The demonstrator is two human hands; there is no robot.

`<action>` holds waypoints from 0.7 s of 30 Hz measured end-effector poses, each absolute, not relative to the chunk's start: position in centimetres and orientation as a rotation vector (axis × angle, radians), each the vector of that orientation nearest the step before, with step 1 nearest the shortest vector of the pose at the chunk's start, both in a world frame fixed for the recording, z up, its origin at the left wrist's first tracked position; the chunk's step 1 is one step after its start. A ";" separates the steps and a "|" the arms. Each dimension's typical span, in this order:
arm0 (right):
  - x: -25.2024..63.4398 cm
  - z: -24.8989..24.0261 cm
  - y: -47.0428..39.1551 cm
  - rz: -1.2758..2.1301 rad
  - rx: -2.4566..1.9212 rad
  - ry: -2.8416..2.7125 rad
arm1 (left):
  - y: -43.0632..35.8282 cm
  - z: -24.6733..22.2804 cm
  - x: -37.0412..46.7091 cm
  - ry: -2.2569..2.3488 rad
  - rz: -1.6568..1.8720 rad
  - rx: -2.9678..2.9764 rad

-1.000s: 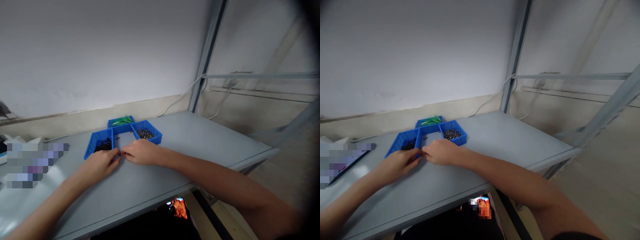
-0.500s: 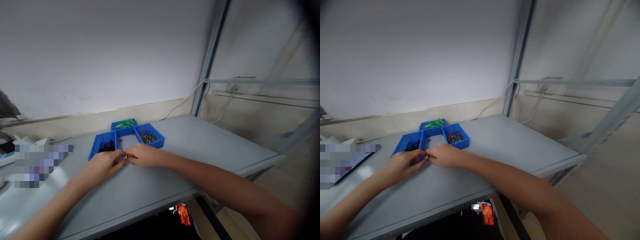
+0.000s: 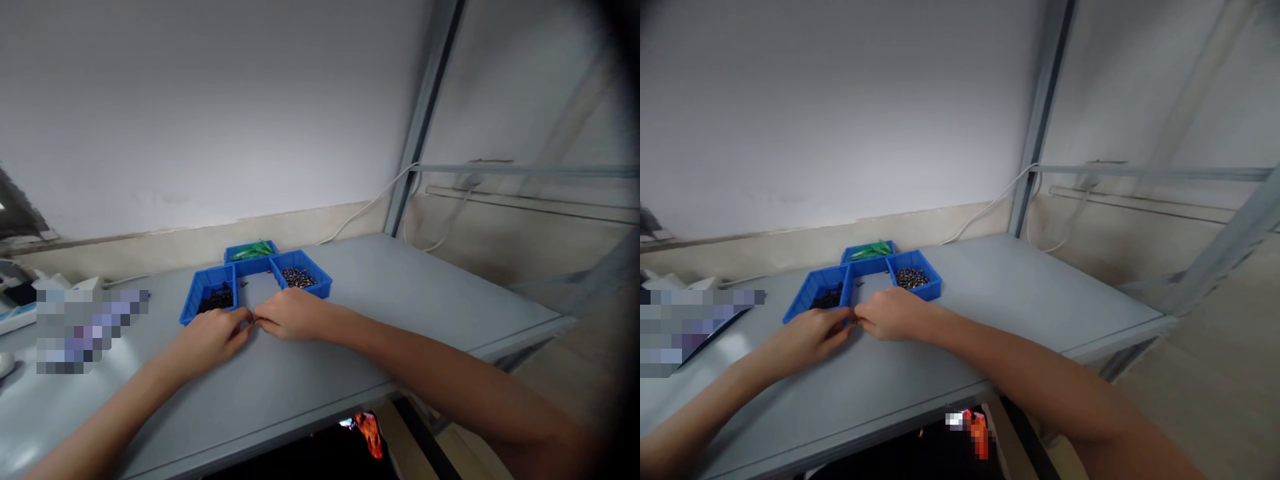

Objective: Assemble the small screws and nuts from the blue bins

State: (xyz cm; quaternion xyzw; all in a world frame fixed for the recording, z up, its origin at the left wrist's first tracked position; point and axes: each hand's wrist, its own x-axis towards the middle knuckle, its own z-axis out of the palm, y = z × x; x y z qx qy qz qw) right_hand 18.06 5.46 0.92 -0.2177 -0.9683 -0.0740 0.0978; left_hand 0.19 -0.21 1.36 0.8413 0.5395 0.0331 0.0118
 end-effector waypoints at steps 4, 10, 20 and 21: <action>18.1 1.0 5.2 -0.254 -0.571 -2.909 | -0.3 1.1 0.4 1.615 0.110 2.568; 18.1 0.8 5.6 -0.353 -0.595 -3.001 | -0.3 1.1 0.4 1.623 0.136 2.535; 17.9 0.5 5.9 0.062 -0.653 -2.927 | -0.3 1.6 0.0 1.586 0.249 2.559; 18.0 0.6 6.0 0.178 -0.635 -2.914 | -0.4 1.6 0.0 1.594 0.254 2.556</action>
